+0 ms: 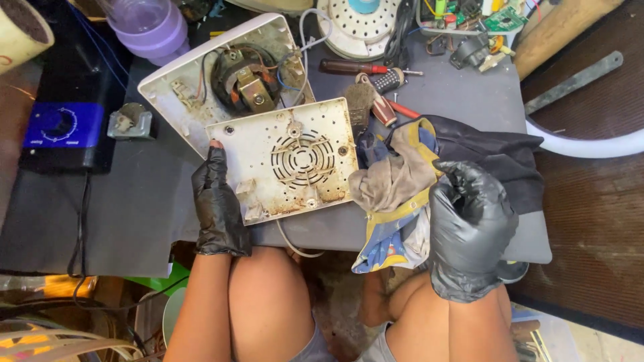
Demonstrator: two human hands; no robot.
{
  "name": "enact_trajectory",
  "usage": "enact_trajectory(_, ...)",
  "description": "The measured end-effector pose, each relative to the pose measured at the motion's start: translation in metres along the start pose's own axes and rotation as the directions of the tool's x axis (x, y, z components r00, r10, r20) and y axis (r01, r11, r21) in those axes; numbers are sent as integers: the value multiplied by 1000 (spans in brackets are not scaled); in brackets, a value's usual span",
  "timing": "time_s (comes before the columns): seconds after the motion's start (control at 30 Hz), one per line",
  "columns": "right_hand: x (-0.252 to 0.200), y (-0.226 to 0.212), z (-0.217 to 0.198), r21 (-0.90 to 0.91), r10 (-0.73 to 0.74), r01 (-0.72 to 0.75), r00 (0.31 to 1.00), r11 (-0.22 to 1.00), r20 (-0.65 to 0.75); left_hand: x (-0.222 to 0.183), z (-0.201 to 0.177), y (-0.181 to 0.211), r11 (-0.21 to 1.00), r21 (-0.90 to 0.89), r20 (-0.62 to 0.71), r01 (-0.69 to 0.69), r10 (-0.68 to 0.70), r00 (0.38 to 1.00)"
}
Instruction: Brushing and wiping dust off a plastic electronic device casing using a brush and a cloth
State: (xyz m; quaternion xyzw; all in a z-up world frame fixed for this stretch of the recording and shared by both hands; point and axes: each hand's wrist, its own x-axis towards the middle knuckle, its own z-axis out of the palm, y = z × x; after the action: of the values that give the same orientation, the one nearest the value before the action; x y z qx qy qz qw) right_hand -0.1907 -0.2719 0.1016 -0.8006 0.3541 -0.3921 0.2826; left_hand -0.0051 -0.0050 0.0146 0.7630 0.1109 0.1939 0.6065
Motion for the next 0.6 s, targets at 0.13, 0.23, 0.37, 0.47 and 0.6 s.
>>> enact_trajectory(0.13,-3,4,5,299,34,-25,999,954,-25,4,-12,-3,993,-84,186,83,-66,980)
enact_trajectory(0.23,-1,-9,9,577,204,-262,965,773,166,5,-12,0,998,-42,199,49,-40,979)
enact_trajectory(0.37,-10,-38,9,666,416,-625,776,408,474,3,-14,14,1000,3,242,5,-6,970)
enact_trajectory(0.47,-3,-62,4,605,432,-793,573,77,696,2,-15,23,989,-80,209,123,-104,972)
enact_trajectory(0.6,8,-48,-9,540,390,-774,633,332,669,-3,-10,47,967,-170,113,190,-172,978)
